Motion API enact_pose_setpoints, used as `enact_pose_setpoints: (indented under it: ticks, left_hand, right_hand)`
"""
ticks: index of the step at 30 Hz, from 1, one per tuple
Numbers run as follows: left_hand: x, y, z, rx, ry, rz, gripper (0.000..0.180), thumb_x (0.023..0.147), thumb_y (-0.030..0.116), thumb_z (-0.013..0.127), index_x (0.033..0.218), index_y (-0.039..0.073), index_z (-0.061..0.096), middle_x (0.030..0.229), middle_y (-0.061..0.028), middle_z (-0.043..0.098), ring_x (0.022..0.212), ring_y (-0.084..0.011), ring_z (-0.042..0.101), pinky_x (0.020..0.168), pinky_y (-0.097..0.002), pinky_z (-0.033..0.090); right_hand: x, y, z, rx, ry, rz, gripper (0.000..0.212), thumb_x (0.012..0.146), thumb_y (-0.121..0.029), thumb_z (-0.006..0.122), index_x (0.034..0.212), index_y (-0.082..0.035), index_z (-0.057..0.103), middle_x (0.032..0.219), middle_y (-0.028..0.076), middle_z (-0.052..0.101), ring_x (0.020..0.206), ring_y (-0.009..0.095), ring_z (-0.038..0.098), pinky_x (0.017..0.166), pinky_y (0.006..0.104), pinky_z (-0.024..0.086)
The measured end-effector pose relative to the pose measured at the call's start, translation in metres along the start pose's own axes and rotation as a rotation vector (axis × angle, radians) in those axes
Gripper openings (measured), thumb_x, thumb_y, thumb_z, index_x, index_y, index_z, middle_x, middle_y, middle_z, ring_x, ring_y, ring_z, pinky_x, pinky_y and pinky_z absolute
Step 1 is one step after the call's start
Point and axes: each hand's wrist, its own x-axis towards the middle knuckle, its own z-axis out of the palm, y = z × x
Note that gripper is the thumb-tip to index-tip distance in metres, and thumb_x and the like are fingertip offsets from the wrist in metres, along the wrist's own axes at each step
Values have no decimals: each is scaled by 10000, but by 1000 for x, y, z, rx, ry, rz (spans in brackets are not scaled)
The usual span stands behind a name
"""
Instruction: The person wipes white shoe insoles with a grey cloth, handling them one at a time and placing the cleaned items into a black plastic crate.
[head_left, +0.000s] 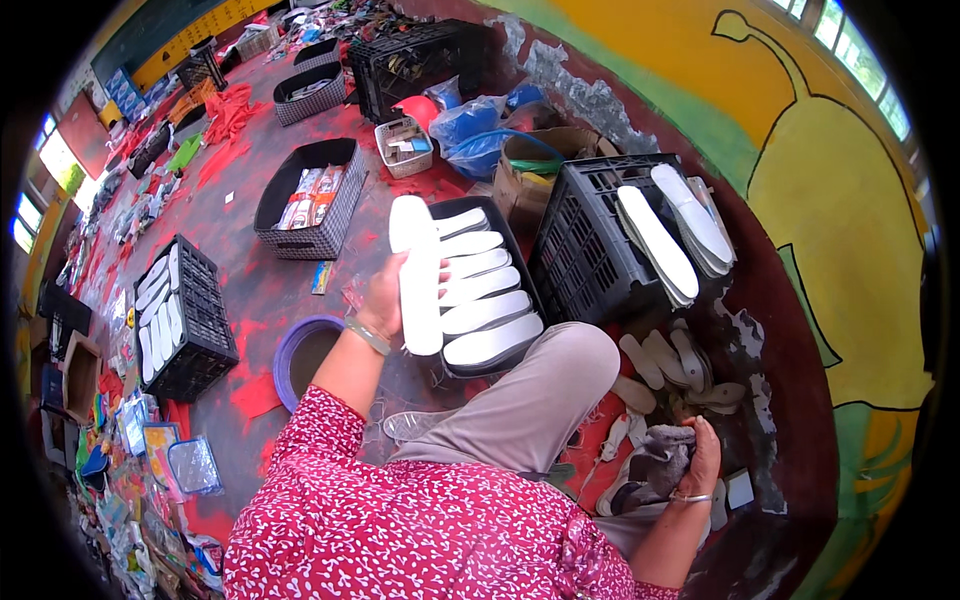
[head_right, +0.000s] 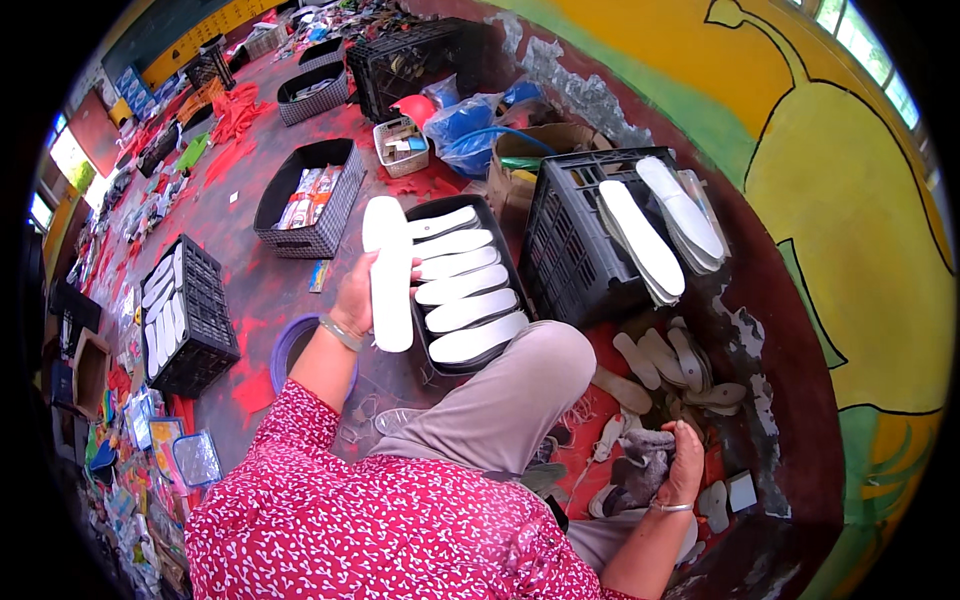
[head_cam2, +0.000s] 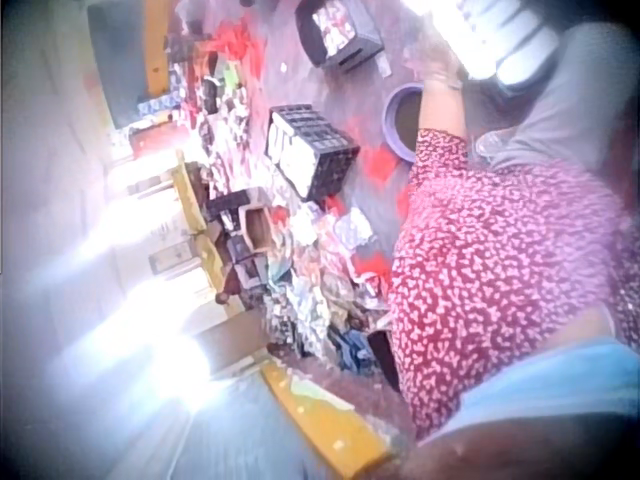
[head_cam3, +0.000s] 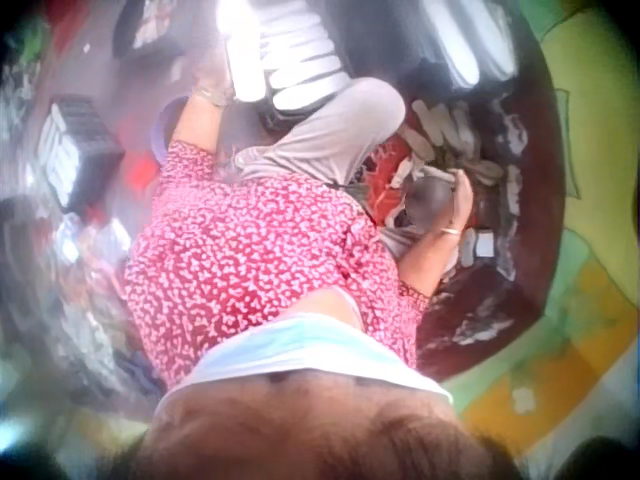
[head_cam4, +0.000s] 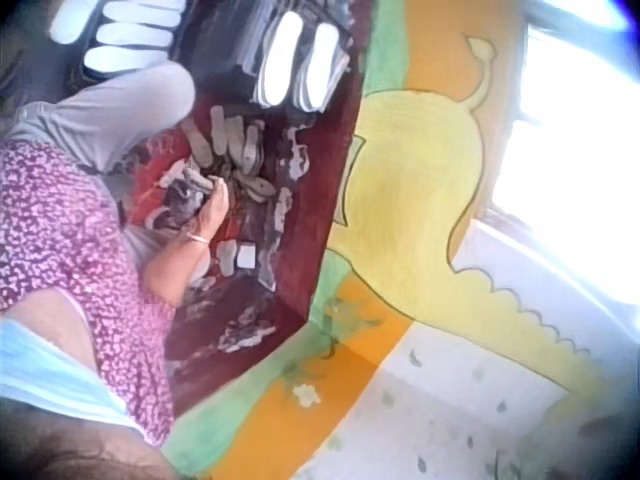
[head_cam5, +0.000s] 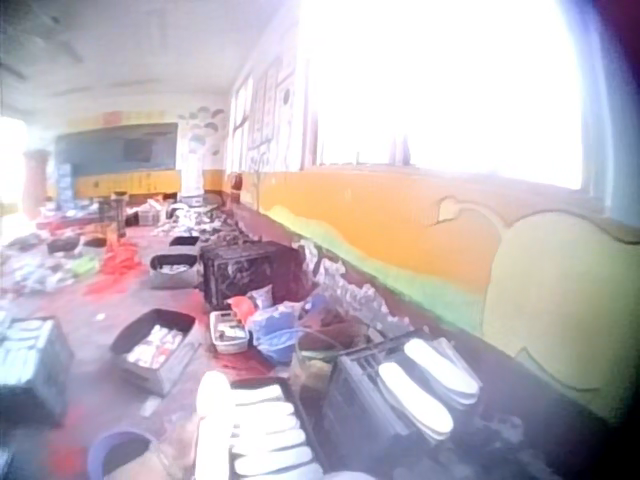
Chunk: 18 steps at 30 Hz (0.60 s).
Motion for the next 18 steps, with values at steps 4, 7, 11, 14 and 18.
enact_pose_setpoints:
  ticks: [4,7,11,14,18]
  left_hand:
    - [-5,3,-74,0,168,58,454,890,351,382,1159,-11,438,1014,-171,569,920,-267,580,721,-419,508]
    - [-5,-13,-101,-16,223,13,391,885,255,393,1158,-21,435,1016,-177,562,935,-282,574,769,-454,500]
    - [13,-43,-124,-42,225,-31,321,866,139,418,1123,-51,445,1011,-168,556,898,-283,587,766,-450,505]
    - [22,-54,-114,119,318,31,263,851,97,437,1062,-51,491,963,-146,579,849,-252,602,718,-399,509]
    - [33,-59,-101,299,401,-70,198,796,6,469,968,-42,557,870,-110,609,793,-219,611,713,-350,497]
  right_hand:
    - [-15,15,-16,-3,39,30,224,884,-245,549,791,-45,586,723,-5,548,658,83,509,623,229,399]
    - [-20,27,-26,102,91,88,224,885,-248,556,795,-44,583,732,14,567,655,110,548,618,252,444]
    - [-17,33,-23,242,181,164,232,890,-258,556,802,-44,581,739,36,584,660,146,589,611,285,489]
    - [-13,36,-22,236,179,171,238,893,-263,555,805,-44,581,739,43,588,661,154,595,611,290,495]
    - [-12,39,-27,238,180,180,237,896,-261,551,810,-42,581,739,45,588,657,151,592,606,283,493]
